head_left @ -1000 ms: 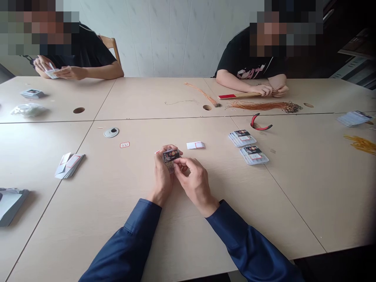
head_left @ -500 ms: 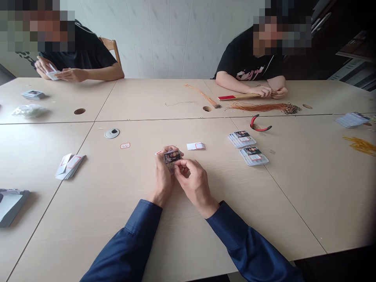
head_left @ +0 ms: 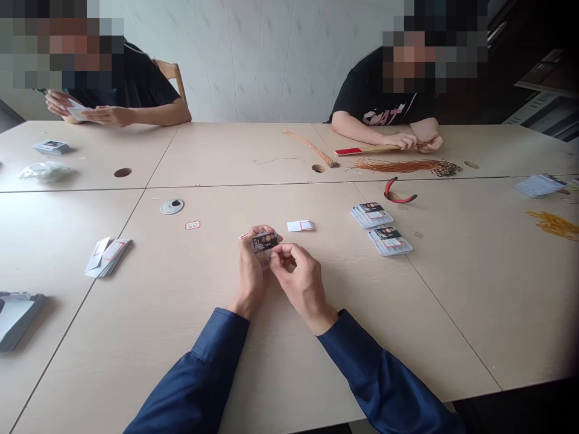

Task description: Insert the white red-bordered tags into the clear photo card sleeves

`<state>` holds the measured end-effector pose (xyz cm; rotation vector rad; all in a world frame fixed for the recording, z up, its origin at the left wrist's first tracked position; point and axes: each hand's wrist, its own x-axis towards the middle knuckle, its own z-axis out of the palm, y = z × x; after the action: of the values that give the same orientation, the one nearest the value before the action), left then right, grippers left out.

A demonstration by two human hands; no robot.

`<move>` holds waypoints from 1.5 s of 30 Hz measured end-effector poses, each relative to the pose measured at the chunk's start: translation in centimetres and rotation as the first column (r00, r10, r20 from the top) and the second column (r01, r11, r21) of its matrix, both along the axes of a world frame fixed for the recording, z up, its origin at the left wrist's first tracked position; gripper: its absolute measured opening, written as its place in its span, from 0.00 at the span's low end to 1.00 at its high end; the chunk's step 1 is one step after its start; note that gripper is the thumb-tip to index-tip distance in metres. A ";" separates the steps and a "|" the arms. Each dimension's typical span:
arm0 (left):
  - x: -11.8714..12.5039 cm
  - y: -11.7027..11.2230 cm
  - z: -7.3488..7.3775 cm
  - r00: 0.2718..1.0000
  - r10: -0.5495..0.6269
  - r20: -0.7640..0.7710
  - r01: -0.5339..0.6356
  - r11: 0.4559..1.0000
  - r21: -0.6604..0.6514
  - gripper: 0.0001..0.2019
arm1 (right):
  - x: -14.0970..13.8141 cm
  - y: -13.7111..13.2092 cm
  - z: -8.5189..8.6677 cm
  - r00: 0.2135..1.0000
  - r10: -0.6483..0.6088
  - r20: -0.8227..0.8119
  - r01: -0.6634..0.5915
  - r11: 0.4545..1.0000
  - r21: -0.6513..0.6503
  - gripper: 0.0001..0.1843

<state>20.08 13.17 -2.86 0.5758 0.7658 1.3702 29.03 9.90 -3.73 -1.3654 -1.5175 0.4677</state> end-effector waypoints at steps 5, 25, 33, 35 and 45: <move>0.0 -0.1 0.0 0.999 -0.005 -0.031 0.006 1.000 0.010 0.14 | 0.1 0.2 0.0 1.000 0.001 0.004 -0.001 1.000 -0.019 0.04; 0.6 -0.1 -0.2 0.993 -0.023 -0.118 0.036 0.994 0.102 0.10 | 1.6 0.5 0.8 0.974 0.034 0.223 -0.008 0.993 -0.117 0.05; 0.3 0.0 -0.2 0.998 -0.004 -0.070 0.008 0.999 0.054 0.13 | 2.0 0.5 1.0 0.996 0.018 0.088 -0.008 0.993 -0.114 0.04; 0.1 0.1 -0.1 0.999 -0.045 -0.011 0.045 0.999 0.021 0.16 | 2.2 0.7 1.1 0.999 -0.033 0.003 0.033 0.995 -0.099 0.07; -0.2 0.3 -0.3 0.998 0.021 0.066 -0.019 0.999 -0.036 0.15 | 2.1 1.2 0.6 0.996 -0.011 -0.083 0.000 0.992 -0.128 0.14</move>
<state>19.89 13.44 -3.11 0.4940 0.7419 1.3850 31.14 11.11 -3.14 -1.4307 -1.4352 0.6206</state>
